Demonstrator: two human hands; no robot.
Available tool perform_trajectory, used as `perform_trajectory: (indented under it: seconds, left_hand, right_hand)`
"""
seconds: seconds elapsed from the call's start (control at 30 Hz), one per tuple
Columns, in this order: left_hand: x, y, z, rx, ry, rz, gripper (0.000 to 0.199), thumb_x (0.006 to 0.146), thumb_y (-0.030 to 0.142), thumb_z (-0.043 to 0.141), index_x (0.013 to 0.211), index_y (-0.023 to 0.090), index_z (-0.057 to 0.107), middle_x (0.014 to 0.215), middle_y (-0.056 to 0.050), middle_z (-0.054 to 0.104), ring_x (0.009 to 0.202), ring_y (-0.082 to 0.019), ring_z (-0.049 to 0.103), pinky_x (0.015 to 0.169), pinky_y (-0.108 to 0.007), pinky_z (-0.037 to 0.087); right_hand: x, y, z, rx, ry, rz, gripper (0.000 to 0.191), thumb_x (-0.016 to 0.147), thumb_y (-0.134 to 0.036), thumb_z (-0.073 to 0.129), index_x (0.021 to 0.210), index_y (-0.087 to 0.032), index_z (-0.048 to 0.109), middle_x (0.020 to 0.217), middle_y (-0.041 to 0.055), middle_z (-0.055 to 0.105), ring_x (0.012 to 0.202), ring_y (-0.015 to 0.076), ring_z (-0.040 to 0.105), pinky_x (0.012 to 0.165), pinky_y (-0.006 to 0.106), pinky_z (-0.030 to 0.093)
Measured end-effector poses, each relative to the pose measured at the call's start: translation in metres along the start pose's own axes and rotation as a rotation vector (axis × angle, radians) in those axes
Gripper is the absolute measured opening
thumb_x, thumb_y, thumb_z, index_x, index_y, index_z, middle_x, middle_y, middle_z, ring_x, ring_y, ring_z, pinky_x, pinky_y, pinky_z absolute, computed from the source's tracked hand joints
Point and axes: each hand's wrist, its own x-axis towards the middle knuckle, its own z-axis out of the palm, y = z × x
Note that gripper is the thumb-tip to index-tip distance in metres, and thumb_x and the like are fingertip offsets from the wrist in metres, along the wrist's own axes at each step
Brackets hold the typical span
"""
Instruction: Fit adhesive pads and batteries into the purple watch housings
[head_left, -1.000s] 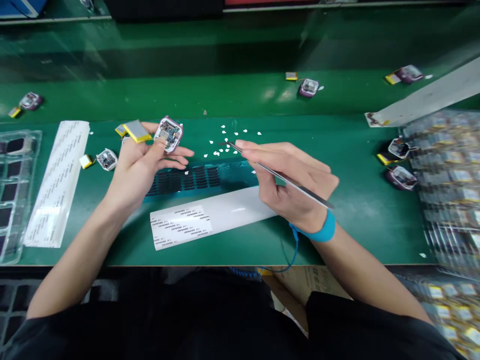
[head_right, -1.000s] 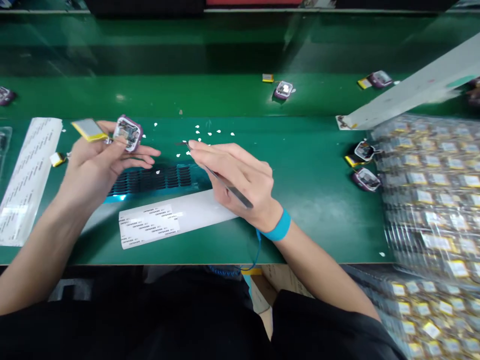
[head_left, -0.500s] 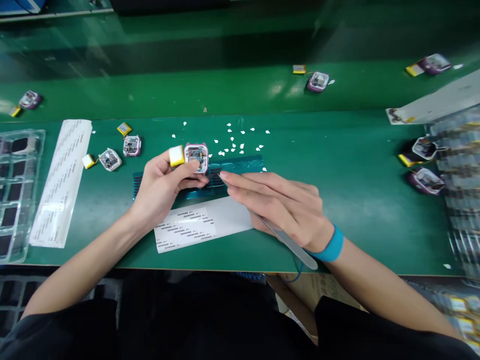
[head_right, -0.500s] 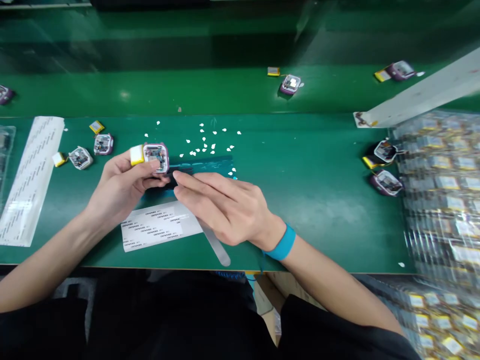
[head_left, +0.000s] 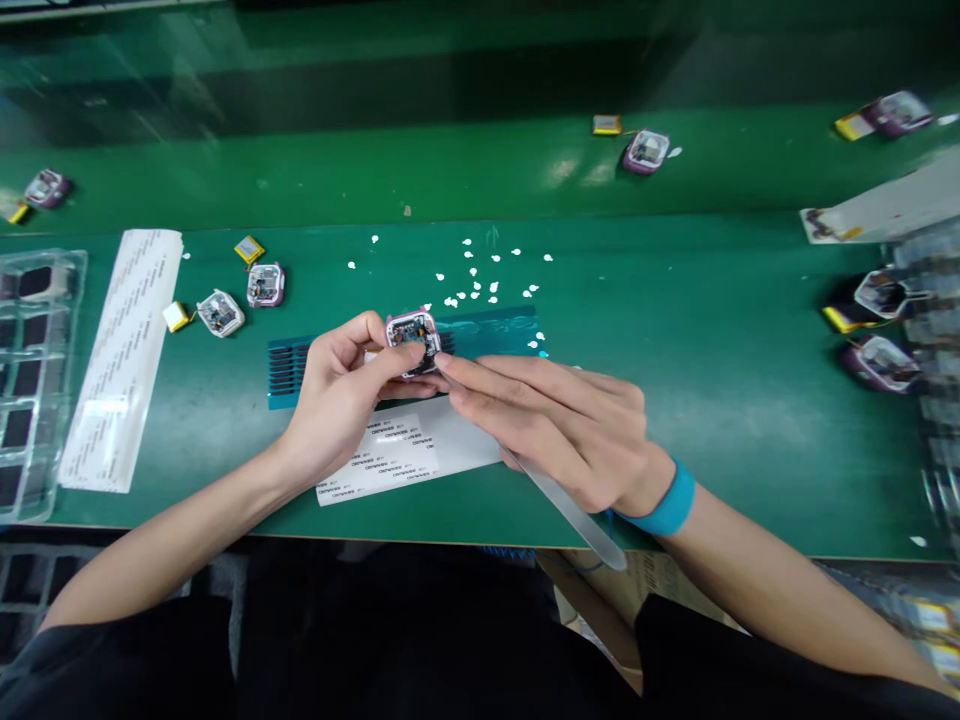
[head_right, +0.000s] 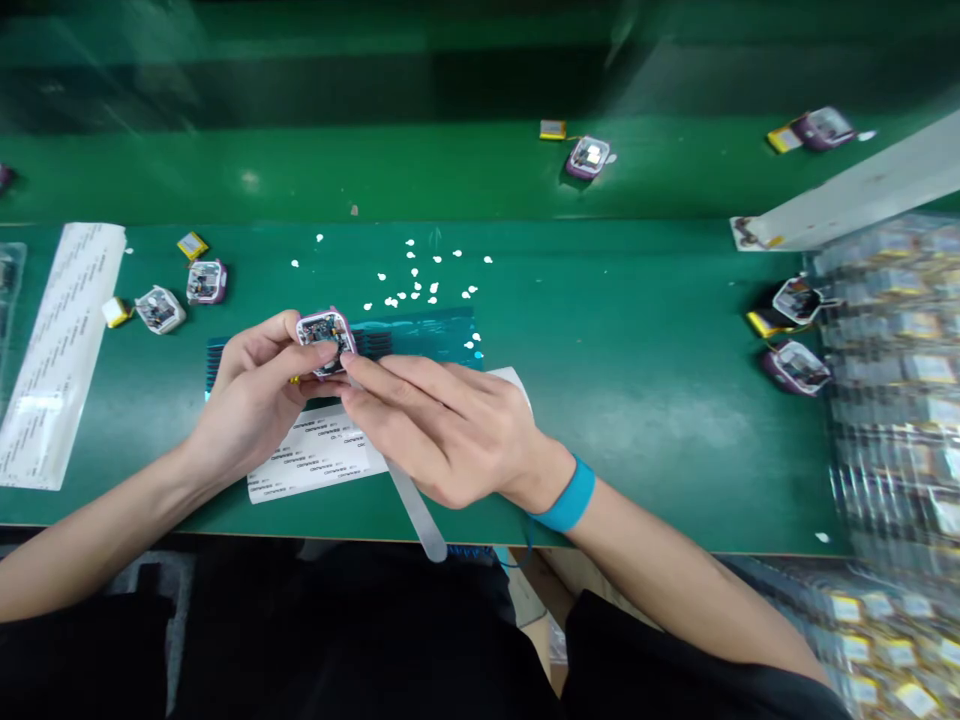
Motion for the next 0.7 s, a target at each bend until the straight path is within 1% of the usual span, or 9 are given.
perform_trajectory:
  seconds: [0.07, 0.13, 0.2, 0.27, 0.33, 0.43, 0.5, 0.6, 0.7]
  left_hand:
    - [0.000, -0.001, 0.000, -0.006, 0.004, -0.006, 0.027, 0.082, 0.022, 0.075, 0.068, 0.021, 0.052, 0.075, 0.001, 0.069, 0.068, -0.016, 0.071, 0.065, -0.032, 0.065]
    - [0.000, -0.001, 0.000, -0.027, 0.017, -0.019, 0.026, 0.081, 0.021, 0.075, 0.068, 0.021, 0.053, 0.075, 0.001, 0.069, 0.065, -0.014, 0.069, 0.062, -0.029, 0.063]
    - [0.000, -0.001, 0.001, -0.055, 0.036, -0.034, 0.025, 0.080, 0.018, 0.075, 0.067, 0.020, 0.054, 0.073, 0.002, 0.068, 0.063, -0.012, 0.066, 0.059, -0.025, 0.061]
    - [0.000, -0.001, 0.001, -0.073, 0.060, -0.046, 0.024, 0.078, 0.017, 0.075, 0.066, 0.019, 0.055, 0.071, 0.003, 0.066, 0.061, -0.010, 0.064, 0.058, -0.022, 0.059]
    - [0.000, -0.001, 0.002, -0.076, 0.083, -0.052, 0.025, 0.076, 0.017, 0.076, 0.065, 0.020, 0.054, 0.070, 0.003, 0.065, 0.060, -0.009, 0.062, 0.057, -0.022, 0.059]
    - [0.000, -0.002, 0.003, -0.072, 0.102, -0.048, 0.028, 0.073, 0.019, 0.080, 0.063, 0.020, 0.053, 0.069, 0.004, 0.063, 0.059, -0.009, 0.060, 0.057, -0.023, 0.059]
    - [0.000, -0.002, 0.003, -0.066, 0.103, -0.040, 0.030, 0.071, 0.019, 0.082, 0.063, 0.019, 0.053, 0.069, 0.004, 0.063, 0.059, -0.009, 0.060, 0.057, -0.023, 0.059]
    - [-0.001, -0.002, 0.003, -0.062, 0.106, -0.028, 0.029, 0.073, 0.020, 0.082, 0.063, 0.019, 0.054, 0.069, 0.004, 0.065, 0.060, -0.010, 0.063, 0.058, -0.023, 0.060]
    - [-0.002, -0.003, 0.003, -0.052, 0.119, -0.001, 0.027, 0.074, 0.022, 0.083, 0.065, 0.018, 0.059, 0.066, 0.004, 0.067, 0.061, -0.011, 0.068, 0.061, -0.024, 0.062]
  right_hand:
    - [0.000, -0.001, -0.001, 0.050, 0.039, -0.011, 0.022, 0.102, -0.021, 0.056, 0.119, -0.028, 0.069, 0.129, 0.0025, 0.074, 0.116, 0.0204, 0.072, 0.089, 0.033, 0.066]
    - [0.002, -0.001, 0.000, 0.043, 0.084, -0.056, 0.022, 0.100, -0.018, 0.060, 0.117, -0.028, 0.070, 0.126, 0.0034, 0.075, 0.111, 0.0216, 0.074, 0.084, 0.032, 0.067]
    - [0.005, 0.000, 0.002, -0.041, 0.112, -0.120, 0.019, 0.099, -0.015, 0.059, 0.111, -0.024, 0.071, 0.120, 0.0052, 0.077, 0.102, 0.0205, 0.077, 0.074, 0.029, 0.066]
    - [0.007, 0.000, 0.005, -0.162, 0.123, -0.220, 0.018, 0.100, -0.012, 0.055, 0.108, -0.017, 0.071, 0.115, 0.0098, 0.079, 0.095, 0.0207, 0.078, 0.067, 0.029, 0.065]
    - [0.007, 0.001, 0.008, -0.222, 0.115, -0.274, 0.020, 0.100, -0.011, 0.052, 0.108, -0.014, 0.070, 0.116, 0.0129, 0.078, 0.095, 0.0219, 0.078, 0.067, 0.030, 0.065]
    - [0.004, 0.000, 0.010, -0.215, 0.089, -0.262, 0.023, 0.101, -0.012, 0.049, 0.113, -0.017, 0.069, 0.120, 0.0111, 0.077, 0.101, 0.0216, 0.076, 0.072, 0.032, 0.066]
    - [0.001, 0.000, 0.010, -0.177, 0.083, -0.234, 0.024, 0.102, -0.013, 0.048, 0.114, -0.019, 0.068, 0.120, 0.0100, 0.077, 0.100, 0.0209, 0.076, 0.070, 0.031, 0.066]
    - [0.000, -0.001, 0.009, -0.109, 0.066, -0.199, 0.023, 0.101, -0.013, 0.050, 0.117, -0.014, 0.066, 0.123, 0.0139, 0.076, 0.091, 0.0210, 0.075, 0.063, 0.031, 0.064]
    - [0.002, -0.003, 0.010, -0.123, 0.057, -0.201, 0.024, 0.101, -0.011, 0.049, 0.118, -0.010, 0.065, 0.124, 0.0168, 0.075, 0.081, 0.0189, 0.073, 0.057, 0.029, 0.061]
